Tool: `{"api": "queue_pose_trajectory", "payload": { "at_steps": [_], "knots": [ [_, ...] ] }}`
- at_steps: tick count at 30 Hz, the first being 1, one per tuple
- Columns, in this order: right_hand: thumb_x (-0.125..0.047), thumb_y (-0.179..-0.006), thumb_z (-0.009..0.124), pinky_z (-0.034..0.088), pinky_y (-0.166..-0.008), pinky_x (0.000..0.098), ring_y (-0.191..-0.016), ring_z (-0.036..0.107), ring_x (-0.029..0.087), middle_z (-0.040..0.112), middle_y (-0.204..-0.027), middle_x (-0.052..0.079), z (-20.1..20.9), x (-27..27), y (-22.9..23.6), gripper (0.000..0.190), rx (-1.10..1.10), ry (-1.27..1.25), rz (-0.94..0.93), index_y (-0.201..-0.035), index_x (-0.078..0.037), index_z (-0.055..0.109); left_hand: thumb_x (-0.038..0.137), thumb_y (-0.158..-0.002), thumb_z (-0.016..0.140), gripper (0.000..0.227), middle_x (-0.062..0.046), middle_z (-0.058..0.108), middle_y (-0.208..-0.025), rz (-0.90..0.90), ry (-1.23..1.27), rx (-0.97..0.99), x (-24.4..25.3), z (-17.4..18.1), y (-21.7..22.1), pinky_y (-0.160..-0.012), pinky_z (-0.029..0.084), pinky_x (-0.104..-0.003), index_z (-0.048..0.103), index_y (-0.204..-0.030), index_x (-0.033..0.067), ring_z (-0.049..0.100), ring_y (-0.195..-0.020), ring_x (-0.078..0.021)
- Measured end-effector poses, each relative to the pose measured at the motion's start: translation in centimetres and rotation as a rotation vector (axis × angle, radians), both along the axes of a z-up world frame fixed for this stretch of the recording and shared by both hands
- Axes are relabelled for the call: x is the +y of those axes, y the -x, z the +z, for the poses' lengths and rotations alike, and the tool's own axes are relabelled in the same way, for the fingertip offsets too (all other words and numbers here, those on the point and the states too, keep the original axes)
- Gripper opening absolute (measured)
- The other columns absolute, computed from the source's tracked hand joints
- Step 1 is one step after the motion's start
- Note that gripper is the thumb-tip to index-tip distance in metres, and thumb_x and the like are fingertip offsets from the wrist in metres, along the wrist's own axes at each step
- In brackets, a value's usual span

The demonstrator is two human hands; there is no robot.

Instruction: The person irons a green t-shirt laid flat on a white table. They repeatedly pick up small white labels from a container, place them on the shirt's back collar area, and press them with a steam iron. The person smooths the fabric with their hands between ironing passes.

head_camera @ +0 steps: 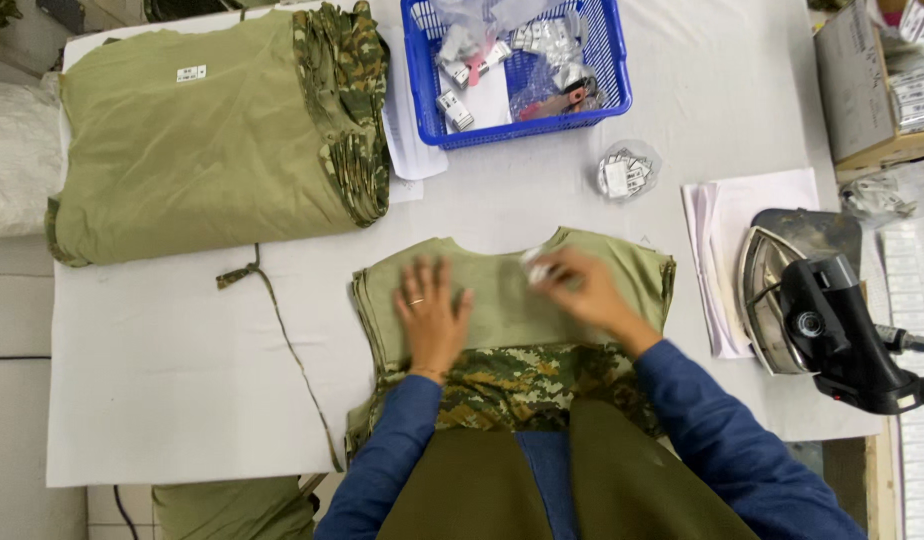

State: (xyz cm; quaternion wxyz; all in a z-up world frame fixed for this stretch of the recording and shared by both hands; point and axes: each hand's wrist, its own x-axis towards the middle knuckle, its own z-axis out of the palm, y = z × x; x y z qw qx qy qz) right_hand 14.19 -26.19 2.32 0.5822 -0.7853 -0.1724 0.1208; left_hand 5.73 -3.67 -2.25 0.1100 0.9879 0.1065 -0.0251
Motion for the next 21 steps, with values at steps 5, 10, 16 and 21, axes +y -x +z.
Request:
{"api": "queue_pose_trajectory", "payload": {
  "at_steps": [5, 10, 16, 21],
  "knots": [
    [-0.024, -0.084, 0.07, 0.052, -0.075, 0.0496, -0.083, 0.068, 0.038, 0.072, -0.088, 0.012, -4.1, 0.8, 2.3, 0.031, 0.077, 0.29, 0.156, -0.113, -0.019, 0.06, 0.06, -0.1, 0.028, 0.065, -0.012, 0.015, -0.163, 0.011, 0.046, 0.074, -1.5, -1.4, -0.2, -0.108, 0.005, -0.069, 0.019, -0.156, 0.0292, 0.012, -0.149, -0.036],
    [-0.026, -0.089, 0.067, 0.054, -0.073, 0.0414, -0.083, 0.07, 0.032, 0.073, -0.088, 0.006, -4.9, 1.0, 1.4, 0.013, -0.033, 0.526, 0.151, -0.099, -0.019, 0.063, 0.061, -0.1, 0.028, 0.064, -0.01, 0.014, -0.163, 0.107, -0.009, 0.069, -0.4, -1.5, -0.4, -0.107, 0.005, -0.071, 0.018, -0.156, 0.0317, 0.011, -0.149, -0.0363],
    [-0.044, -0.079, 0.075, 0.054, -0.079, 0.0441, -0.098, 0.063, 0.035, 0.054, -0.106, 0.01, -5.5, 0.7, 1.1, 0.055, -0.149, 0.724, -0.046, -0.126, -0.023, 0.056, 0.059, -0.101, 0.027, 0.063, -0.01, 0.009, -0.164, 0.132, 0.01, 0.038, -0.2, -2.2, -0.3, -0.105, 0.004, -0.074, 0.016, -0.157, 0.031, 0.006, -0.149, -0.0366],
    [-0.055, -0.072, 0.078, 0.049, -0.08, 0.0465, -0.098, 0.059, 0.037, 0.052, -0.101, 0.013, -5.7, 1.0, 2.1, 0.065, -0.171, 0.757, -0.183, -0.114, -0.011, 0.054, 0.069, -0.093, 0.039, 0.083, -0.015, 0.003, -0.164, 0.15, 0.122, 0.144, -0.9, -0.7, -0.9, -0.105, 0.003, -0.076, 0.011, -0.158, 0.0241, 0.0, -0.149, -0.0406]
  ]
}}
